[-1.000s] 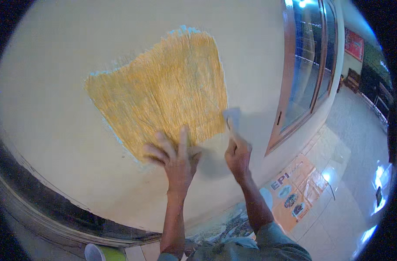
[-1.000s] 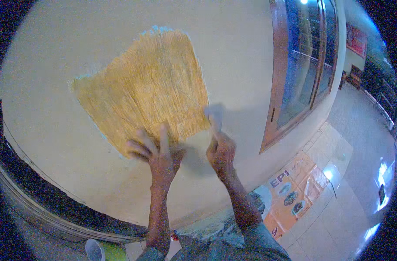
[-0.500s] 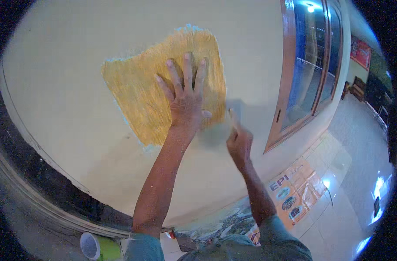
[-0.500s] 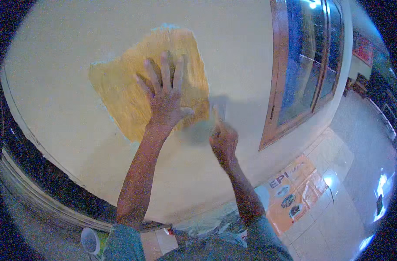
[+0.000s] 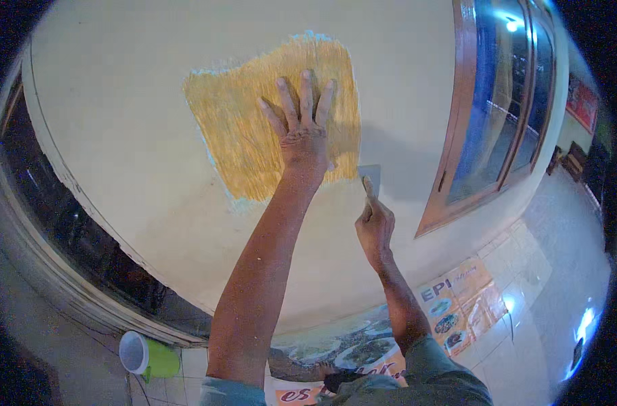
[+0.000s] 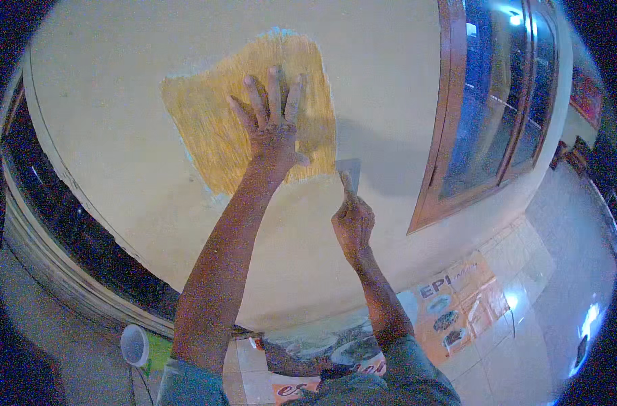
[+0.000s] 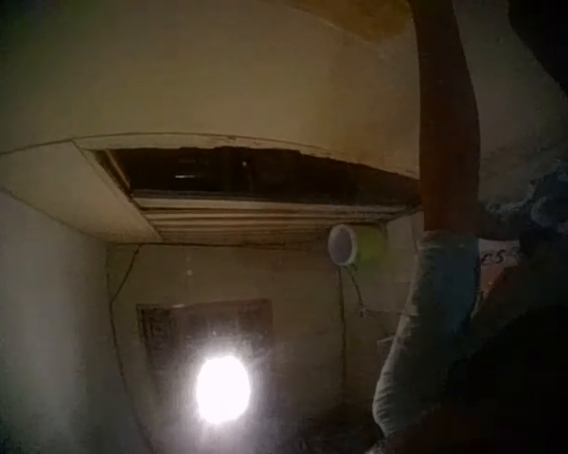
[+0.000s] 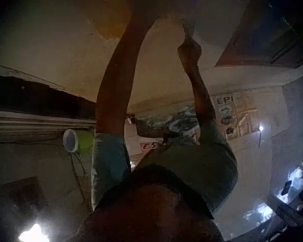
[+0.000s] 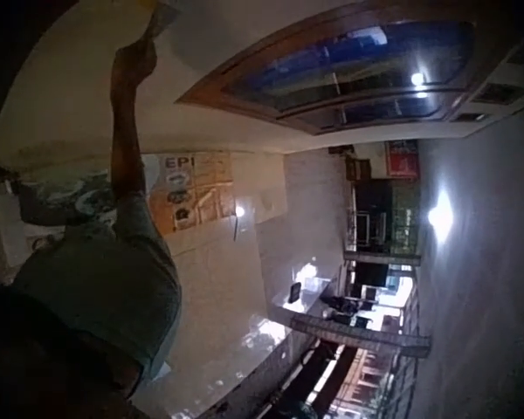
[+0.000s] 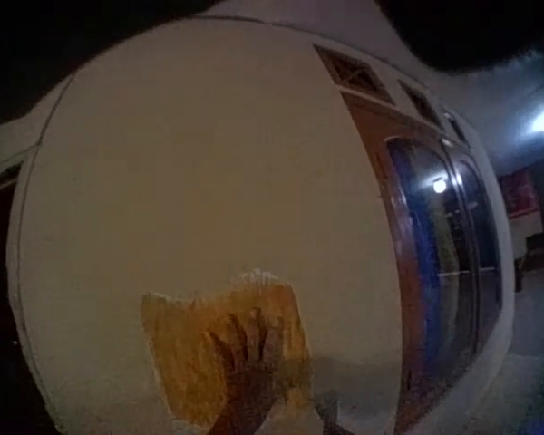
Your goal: Scraping a patch of yellow filler or old paint from a white wall using a putty knife.
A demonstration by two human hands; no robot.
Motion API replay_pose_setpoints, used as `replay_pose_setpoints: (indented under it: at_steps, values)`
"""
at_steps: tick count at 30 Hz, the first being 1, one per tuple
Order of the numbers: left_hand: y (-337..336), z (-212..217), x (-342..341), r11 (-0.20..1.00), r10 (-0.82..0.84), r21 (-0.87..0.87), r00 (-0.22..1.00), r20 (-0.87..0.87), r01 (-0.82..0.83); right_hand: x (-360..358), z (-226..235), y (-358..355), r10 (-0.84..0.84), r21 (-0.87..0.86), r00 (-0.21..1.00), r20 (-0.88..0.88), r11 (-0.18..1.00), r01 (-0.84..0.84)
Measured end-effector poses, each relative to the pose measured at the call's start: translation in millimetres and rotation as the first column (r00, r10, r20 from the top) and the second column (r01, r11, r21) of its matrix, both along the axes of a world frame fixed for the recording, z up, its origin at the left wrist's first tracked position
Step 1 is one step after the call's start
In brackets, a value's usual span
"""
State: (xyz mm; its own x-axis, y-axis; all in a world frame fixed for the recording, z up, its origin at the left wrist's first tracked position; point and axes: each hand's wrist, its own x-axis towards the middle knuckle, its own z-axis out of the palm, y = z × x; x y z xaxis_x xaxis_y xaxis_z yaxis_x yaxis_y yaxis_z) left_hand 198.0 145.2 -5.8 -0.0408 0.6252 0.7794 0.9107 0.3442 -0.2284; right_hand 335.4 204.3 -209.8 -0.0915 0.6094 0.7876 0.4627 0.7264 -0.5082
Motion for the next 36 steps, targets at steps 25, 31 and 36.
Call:
replay_pose_setpoints:
  at_steps: [25,31,36]
  values:
    - [-10,10,21,0.967,0.242,-0.109,0.966,0.088,-0.232,-1,88,20,0.041,0.138,0.999,0.033,0.989,-0.045]
    - [13,-8,9,0.968,0.247,0.046,0.969,-0.032,-0.245,16,37,14,0.102,0.077,0.995,-0.008,0.992,-0.101]
    - [0,5,23,0.962,0.267,-0.076,0.961,0.072,-0.261,1,116,24,0.093,0.19,0.995,-0.041,0.978,-0.084]
